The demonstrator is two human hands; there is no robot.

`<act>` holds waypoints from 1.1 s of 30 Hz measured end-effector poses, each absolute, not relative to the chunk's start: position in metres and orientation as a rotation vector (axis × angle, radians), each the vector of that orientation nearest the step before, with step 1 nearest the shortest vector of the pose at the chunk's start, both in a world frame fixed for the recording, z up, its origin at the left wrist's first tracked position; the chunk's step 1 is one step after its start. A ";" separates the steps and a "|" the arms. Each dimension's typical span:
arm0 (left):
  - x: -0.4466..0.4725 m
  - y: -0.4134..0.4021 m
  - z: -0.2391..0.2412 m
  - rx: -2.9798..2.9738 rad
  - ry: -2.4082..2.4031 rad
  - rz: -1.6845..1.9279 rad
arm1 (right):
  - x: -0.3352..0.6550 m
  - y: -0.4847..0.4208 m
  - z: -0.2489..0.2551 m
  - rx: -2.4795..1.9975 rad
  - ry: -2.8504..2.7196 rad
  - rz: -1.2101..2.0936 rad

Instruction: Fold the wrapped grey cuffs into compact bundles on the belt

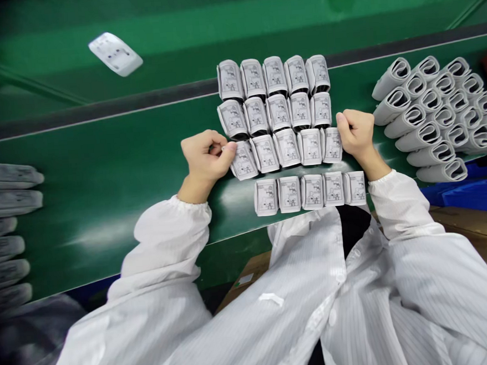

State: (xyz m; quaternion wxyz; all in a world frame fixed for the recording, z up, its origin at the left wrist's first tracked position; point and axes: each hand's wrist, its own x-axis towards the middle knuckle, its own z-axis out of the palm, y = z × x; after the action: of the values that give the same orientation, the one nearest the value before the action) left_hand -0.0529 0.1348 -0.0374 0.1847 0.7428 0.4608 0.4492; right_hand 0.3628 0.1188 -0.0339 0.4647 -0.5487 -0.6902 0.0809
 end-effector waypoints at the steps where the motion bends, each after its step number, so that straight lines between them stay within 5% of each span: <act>1: -0.053 0.135 -0.037 2.092 1.298 1.266 | 0.362 0.119 -0.033 -1.348 -1.694 0.194; 33: -0.055 0.136 -0.038 2.090 1.341 1.233 | 0.360 0.117 -0.031 -1.391 -1.703 0.203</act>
State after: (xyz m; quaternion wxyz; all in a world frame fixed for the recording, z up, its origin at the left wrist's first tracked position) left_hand -0.0547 0.1359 -0.0379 0.1836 0.7410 0.4754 0.4373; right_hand 0.3598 0.1169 -0.0306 0.4501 -0.5625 -0.6886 0.0823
